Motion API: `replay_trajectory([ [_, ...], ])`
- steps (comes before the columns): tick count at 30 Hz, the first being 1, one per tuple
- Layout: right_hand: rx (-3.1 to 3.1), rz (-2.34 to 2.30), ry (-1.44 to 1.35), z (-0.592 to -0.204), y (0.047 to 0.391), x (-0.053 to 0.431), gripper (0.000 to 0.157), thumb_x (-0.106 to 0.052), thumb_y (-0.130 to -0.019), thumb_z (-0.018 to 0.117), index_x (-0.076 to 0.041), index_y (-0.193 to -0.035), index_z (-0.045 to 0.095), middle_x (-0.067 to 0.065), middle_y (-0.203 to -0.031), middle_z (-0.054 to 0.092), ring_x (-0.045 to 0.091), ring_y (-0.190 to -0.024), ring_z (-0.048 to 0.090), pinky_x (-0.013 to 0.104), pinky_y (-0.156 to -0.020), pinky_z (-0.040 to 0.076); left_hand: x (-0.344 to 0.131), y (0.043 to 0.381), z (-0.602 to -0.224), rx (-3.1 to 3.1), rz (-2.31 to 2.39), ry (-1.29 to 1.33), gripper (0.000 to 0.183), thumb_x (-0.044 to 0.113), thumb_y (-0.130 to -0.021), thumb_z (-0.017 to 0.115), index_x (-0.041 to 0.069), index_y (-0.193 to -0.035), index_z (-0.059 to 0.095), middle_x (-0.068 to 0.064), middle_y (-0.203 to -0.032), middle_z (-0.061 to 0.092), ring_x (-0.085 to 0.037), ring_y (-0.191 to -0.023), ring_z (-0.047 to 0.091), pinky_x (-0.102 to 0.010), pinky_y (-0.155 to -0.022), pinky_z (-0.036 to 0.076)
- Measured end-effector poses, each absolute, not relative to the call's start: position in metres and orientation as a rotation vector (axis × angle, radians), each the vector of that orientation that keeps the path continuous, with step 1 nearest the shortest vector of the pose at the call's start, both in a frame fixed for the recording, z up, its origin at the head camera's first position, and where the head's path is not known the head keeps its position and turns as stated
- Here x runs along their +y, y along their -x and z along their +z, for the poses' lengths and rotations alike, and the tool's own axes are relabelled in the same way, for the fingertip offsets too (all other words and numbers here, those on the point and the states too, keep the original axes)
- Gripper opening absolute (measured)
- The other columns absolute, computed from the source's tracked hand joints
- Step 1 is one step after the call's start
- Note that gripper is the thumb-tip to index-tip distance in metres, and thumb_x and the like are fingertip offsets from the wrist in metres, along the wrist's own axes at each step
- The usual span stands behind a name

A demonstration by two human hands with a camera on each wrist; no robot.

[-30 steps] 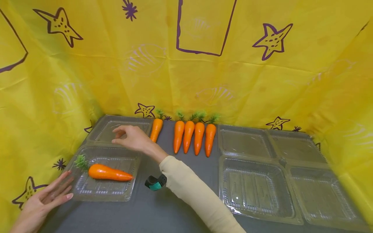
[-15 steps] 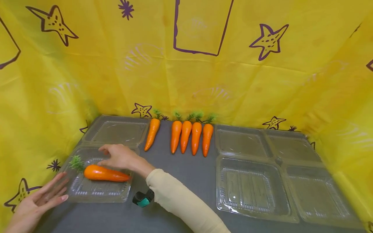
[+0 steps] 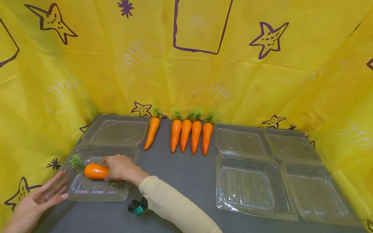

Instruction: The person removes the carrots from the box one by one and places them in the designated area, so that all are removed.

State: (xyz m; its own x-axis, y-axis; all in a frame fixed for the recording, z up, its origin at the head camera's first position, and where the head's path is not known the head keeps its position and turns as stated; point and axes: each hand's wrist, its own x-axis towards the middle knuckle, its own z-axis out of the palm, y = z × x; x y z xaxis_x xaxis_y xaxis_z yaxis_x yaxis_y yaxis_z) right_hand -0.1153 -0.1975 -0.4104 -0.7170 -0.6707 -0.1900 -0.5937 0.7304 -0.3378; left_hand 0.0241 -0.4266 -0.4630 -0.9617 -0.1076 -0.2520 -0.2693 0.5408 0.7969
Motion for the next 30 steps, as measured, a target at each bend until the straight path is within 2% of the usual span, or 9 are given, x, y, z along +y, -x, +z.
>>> replay_trajectory([
  [4,2.663,-0.368,0.955,-0.416,0.115,-0.199,0.063,-0.035,-0.072,0.087,-0.044,-0.129,0.06,-0.024,-0.112,0.064,0.0,-0.096,0.059,0.022,-0.064,0.045,-0.426,-0.024,-0.463,2.614,1.401,0.307,0.076,0.027,-0.102,0.053,0.024,-0.158,0.002,-0.005,-0.161,0.01,0.033,-0.103,0.033,-0.003,-0.075,0.041],
  [9,2.679,-0.376,0.999,-0.419,0.115,-0.197,0.061,-0.036,-0.068,0.089,-0.047,-0.123,0.064,-0.029,-0.103,0.067,-0.005,-0.093,0.058,0.017,-0.061,0.04,-0.427,-0.024,-0.465,2.616,1.449,0.272,0.074,0.021,-0.102,0.053,0.024,-0.158,0.005,0.008,-0.159,0.016,0.03,-0.107,0.035,-0.002,-0.077,0.041],
  [12,2.693,-0.374,1.041,-0.419,0.115,-0.196,0.06,-0.037,-0.067,0.089,-0.048,-0.121,0.065,-0.03,-0.1,0.067,-0.007,-0.089,0.058,0.015,-0.059,0.038,-0.427,-0.025,-0.466,2.608,1.479,0.265,0.075,0.02,-0.102,0.054,0.023,-0.158,0.005,0.012,-0.158,0.016,0.03,-0.108,0.036,-0.002,-0.078,0.041],
  [18,2.647,-0.449,1.133,-0.411,0.119,-0.192,0.059,-0.035,-0.069,0.089,-0.045,-0.123,0.066,-0.029,-0.099,0.068,-0.009,-0.089,0.057,0.011,-0.06,0.034,-0.427,-0.026,-0.462,2.608,1.487,0.298,0.077,0.02,-0.102,0.054,0.024,-0.158,0.002,0.012,-0.157,0.013,0.032,-0.103,0.036,-0.002,-0.077,0.043],
  [23,2.632,-0.526,1.144,-0.394,0.124,-0.186,0.063,-0.035,-0.069,0.09,-0.043,-0.126,0.064,-0.026,-0.098,0.07,-0.01,-0.088,0.058,0.009,-0.065,0.034,-0.424,-0.023,-0.46,2.571,1.496,0.299,0.075,0.021,-0.103,0.051,0.025,-0.158,0.0,0.007,-0.161,0.007,0.032,-0.103,0.035,-0.003,-0.075,0.043],
  [30,2.635,-0.644,1.163,-0.377,0.131,-0.178,0.066,-0.034,-0.069,0.09,-0.039,-0.13,0.063,-0.025,-0.099,0.071,-0.011,-0.091,0.058,0.009,-0.069,0.033,-0.426,-0.026,-0.464,2.613,1.47,0.293,0.075,0.021,-0.102,0.053,0.025,-0.158,0.004,0.014,-0.159,0.013,0.031,-0.105,0.036,-0.003,-0.076,0.042],
])
